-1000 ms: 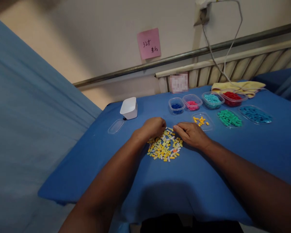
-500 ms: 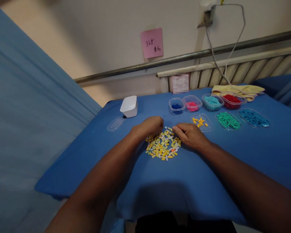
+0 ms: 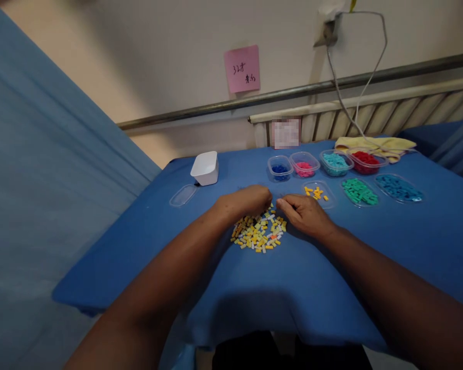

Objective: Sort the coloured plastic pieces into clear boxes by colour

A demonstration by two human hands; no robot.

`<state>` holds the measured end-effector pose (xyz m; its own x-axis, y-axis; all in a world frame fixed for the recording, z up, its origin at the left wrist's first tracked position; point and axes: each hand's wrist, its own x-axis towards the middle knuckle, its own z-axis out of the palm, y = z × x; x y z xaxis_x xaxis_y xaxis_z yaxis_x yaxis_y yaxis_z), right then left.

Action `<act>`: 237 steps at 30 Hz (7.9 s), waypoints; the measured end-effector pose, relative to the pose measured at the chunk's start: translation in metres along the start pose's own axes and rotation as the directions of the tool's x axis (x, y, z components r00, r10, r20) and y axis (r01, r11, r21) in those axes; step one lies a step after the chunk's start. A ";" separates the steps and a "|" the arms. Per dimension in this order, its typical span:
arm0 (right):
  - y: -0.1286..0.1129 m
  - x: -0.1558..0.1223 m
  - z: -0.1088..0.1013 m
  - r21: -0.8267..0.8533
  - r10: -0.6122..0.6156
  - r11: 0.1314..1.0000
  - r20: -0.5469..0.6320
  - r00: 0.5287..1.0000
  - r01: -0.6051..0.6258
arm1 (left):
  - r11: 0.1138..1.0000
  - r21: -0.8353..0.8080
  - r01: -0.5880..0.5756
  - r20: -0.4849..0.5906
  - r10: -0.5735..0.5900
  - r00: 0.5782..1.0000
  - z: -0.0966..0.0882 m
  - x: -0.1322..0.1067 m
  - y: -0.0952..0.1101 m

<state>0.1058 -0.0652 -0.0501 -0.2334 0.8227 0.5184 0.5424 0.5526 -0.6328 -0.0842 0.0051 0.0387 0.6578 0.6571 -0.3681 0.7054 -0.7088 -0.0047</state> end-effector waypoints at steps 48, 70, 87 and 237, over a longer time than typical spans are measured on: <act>-0.010 -0.041 -0.025 0.066 0.021 0.997 0.281 0.959 -0.041 | 0.783 -0.598 -0.173 -0.228 0.041 0.973 -0.018 0.110 0.049; -0.008 -0.054 -0.025 0.013 0.102 0.994 0.279 0.955 -0.110 | 0.891 -0.447 0.076 -0.195 -0.180 0.964 0.046 -0.073 -0.063; -0.008 -0.057 -0.032 -0.024 0.143 0.989 0.323 0.936 -0.143 | 0.698 -0.713 0.066 -0.328 -0.415 0.848 0.060 -0.090 -0.080; -0.071 0.037 0.006 -0.112 -0.036 0.987 0.557 0.830 0.118 | 0.895 -0.324 -0.307 -0.338 0.193 0.921 0.069 -0.138 -0.042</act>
<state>0.0537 -0.0730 0.0108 -0.6626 0.7372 0.1324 0.5980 0.6270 -0.4993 -0.2225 -0.0734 0.0254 0.8314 0.5551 -0.0254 0.5151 -0.7527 0.4100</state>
